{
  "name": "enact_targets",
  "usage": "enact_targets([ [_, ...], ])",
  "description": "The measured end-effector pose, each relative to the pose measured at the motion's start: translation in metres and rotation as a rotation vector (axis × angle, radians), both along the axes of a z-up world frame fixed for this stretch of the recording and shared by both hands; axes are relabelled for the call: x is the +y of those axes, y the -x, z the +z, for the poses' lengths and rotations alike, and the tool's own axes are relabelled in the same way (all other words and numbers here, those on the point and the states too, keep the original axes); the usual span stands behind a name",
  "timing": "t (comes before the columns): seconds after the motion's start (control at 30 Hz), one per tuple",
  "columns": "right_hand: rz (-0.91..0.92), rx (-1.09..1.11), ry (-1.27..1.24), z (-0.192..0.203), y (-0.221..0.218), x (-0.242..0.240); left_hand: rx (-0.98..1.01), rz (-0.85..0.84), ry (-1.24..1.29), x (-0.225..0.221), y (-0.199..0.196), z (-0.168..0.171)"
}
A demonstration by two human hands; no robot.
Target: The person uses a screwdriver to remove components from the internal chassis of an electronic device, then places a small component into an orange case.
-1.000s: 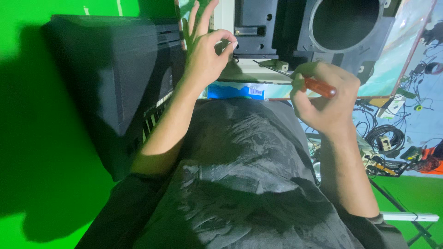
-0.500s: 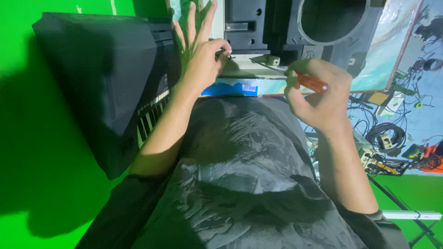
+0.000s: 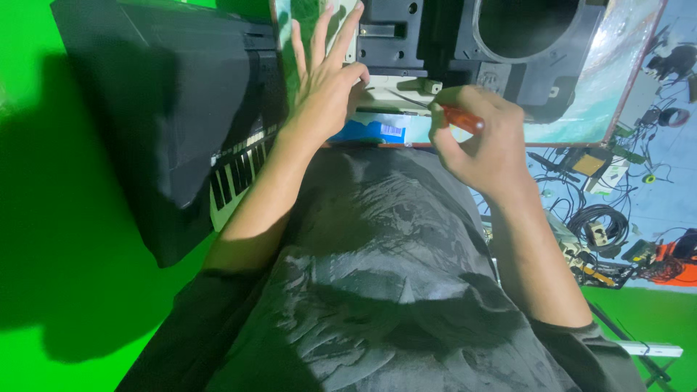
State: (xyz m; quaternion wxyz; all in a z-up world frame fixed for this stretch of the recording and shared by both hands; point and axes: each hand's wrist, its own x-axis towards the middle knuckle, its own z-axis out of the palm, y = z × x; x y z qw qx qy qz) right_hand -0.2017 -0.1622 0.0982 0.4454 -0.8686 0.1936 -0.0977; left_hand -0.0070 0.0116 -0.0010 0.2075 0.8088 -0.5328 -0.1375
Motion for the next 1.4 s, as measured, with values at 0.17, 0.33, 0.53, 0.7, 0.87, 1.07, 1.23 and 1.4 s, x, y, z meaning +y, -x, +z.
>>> enact_targets([
  [0.17,0.032,0.007,-0.027,-0.002,-0.007,0.004,0.432,0.032,0.119,0.002,0.008,0.009],
  [0.33,0.085,-0.026,-0.013,-0.012,-0.023,0.008,0.74,-0.032,0.048,0.0,0.016,0.008],
  [0.53,0.078,-0.126,-0.302,-0.025,-0.037,0.018,0.624,-0.024,0.244,0.005,0.022,0.0],
  [0.7,0.007,0.045,-0.196,-0.044,-0.042,0.026,0.831,0.128,0.337,0.006,0.024,-0.005],
  [0.87,-0.121,0.042,-0.476,-0.066,-0.04,0.032,0.995,0.162,0.462,0.005,0.029,-0.006],
  [1.07,-0.217,0.02,-0.811,-0.084,-0.045,0.035,0.93,0.239,0.434,0.004,0.027,0.009],
  [1.23,-0.25,-0.003,-0.959,-0.094,-0.047,0.033,0.842,0.247,0.473,0.005,0.026,0.023],
  [1.4,-0.249,-0.033,-0.985,-0.094,-0.054,0.034,0.72,0.251,0.451,0.0,0.014,0.036],
])
